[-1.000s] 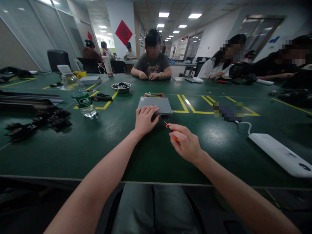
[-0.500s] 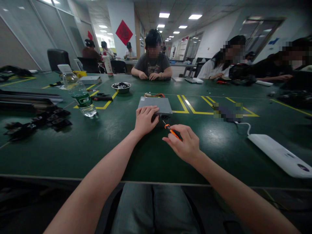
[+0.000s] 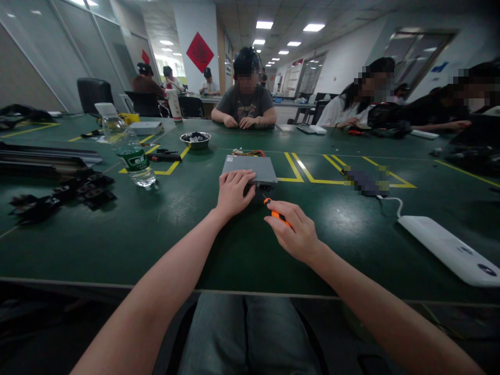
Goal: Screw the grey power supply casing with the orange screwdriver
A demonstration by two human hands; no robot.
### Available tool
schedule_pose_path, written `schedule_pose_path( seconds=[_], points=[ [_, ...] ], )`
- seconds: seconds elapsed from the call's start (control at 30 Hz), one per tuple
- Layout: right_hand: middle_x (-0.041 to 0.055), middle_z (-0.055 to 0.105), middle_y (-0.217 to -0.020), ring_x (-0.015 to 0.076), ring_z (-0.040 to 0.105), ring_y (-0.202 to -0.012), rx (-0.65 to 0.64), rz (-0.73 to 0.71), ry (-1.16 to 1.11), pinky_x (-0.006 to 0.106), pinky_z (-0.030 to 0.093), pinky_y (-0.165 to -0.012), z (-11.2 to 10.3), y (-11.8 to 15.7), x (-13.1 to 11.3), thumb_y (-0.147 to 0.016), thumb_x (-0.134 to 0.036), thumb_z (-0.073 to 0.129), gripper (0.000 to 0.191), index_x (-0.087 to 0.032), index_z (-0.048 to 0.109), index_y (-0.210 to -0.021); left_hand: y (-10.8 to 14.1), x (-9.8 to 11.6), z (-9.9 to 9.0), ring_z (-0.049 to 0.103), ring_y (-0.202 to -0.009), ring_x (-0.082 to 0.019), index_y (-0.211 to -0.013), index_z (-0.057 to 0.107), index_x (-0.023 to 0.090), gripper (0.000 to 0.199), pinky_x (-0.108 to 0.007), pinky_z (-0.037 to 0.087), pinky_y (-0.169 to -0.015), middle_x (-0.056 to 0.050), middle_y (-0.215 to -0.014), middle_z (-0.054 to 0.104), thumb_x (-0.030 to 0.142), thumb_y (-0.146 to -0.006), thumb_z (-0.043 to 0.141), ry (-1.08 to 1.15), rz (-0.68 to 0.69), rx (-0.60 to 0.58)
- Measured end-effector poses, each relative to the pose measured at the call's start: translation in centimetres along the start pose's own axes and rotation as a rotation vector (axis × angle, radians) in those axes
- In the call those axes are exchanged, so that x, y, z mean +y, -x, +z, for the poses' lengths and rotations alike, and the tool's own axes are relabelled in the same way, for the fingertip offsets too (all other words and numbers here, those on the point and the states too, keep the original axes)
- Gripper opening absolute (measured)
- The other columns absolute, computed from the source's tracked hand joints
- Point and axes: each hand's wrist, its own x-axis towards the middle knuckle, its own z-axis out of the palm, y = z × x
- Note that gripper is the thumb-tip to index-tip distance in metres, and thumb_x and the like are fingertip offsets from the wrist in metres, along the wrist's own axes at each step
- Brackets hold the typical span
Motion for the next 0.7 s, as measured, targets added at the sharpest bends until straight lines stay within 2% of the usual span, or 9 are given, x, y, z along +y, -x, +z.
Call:
schedule_pose_path(
  seconds=[0.1,0.2,0.3,0.37,0.5,0.6,0.7],
  points=[
    [0.0142,0.055,-0.114,0.0202,0.055,-0.109,0.031,0.05,-0.047,0.032,0.056,-0.081,0.1,0.14,-0.04,-0.078,-0.004,0.053,0.031,-0.017,0.045,-0.105,0.01,0.04,-0.05,0.05,-0.114,-0.021,-0.113,0.057,0.026,0.027,-0.039,0.028,-0.097,-0.001,-0.123,0.06,0.028,-0.087,0.05,-0.001,-0.004,-0.004],
    [0.0114,0.058,-0.11,0.0193,0.058,-0.104,-0.006,0.159,-0.019,0.033,0.056,-0.08,0.11,0.17,-0.02,-0.08,-0.012,0.055,0.025,-0.02,0.047,-0.101,0.01,0.03,-0.08,0.05,-0.114,-0.021,-0.113,0.057,0.026,0.027,-0.039,0.029,-0.097,-0.001,-0.123,0.06,0.028,-0.086,0.051,-0.002,-0.003,-0.002],
    [0.0077,0.06,-0.104,0.0183,0.059,-0.1,-0.03,0.132,0.019,0.033,0.056,-0.079,0.08,0.22,0.05,-0.081,-0.015,0.056,0.02,-0.023,0.049,-0.097,-0.01,-0.05,-0.05,0.05,-0.113,-0.02,-0.113,0.057,0.026,0.027,-0.039,0.029,-0.096,0.0,-0.122,0.061,0.028,-0.086,0.051,-0.002,0.005,0.002],
    [0.0084,0.059,-0.108,0.0179,0.058,-0.103,0.004,0.104,-0.002,0.032,0.056,-0.079,0.14,0.32,0.08,-0.081,-0.01,0.053,0.025,-0.023,0.047,-0.102,-0.03,-0.1,-0.03,0.05,-0.113,-0.02,-0.113,0.056,0.026,0.027,-0.039,0.029,-0.096,0.0,-0.122,0.061,0.028,-0.086,0.052,-0.003,0.013,0.007],
    [0.0113,0.056,-0.113,0.0184,0.056,-0.107,0.037,0.151,-0.036,0.032,0.057,-0.08,0.28,0.39,0.09,-0.08,-0.008,0.053,0.03,-0.021,0.044,-0.105,-0.04,-0.09,-0.01,0.05,-0.113,-0.02,-0.112,0.057,0.026,0.027,-0.039,0.028,-0.096,0.0,-0.122,0.061,0.029,-0.086,0.053,-0.005,0.01,0.009],
    [0.0087,0.058,-0.106,0.0184,0.059,-0.101,0.005,0.149,0.004,0.033,0.056,-0.08,0.22,0.22,0.06,-0.08,-0.013,0.058,0.023,-0.022,0.047,-0.098,-0.01,-0.08,-0.02,0.05,-0.113,-0.02,-0.113,0.056,0.026,0.028,-0.039,0.028,-0.096,0.0,-0.122,0.061,0.028,-0.085,0.053,-0.003,0.012,0.014],
    [0.0085,0.059,-0.103,0.0169,0.06,-0.096,0.026,0.145,0.023,0.029,0.057,-0.074,0.18,0.14,-0.01,-0.079,-0.01,0.057,0.025,-0.021,0.047,-0.1,0.01,-0.11,-0.01,0.05,-0.113,-0.019,-0.112,0.056,0.026,0.027,-0.039,0.028,-0.096,0.001,-0.121,0.061,0.029,-0.085,0.054,-0.003,0.016,0.019]
  ],
)
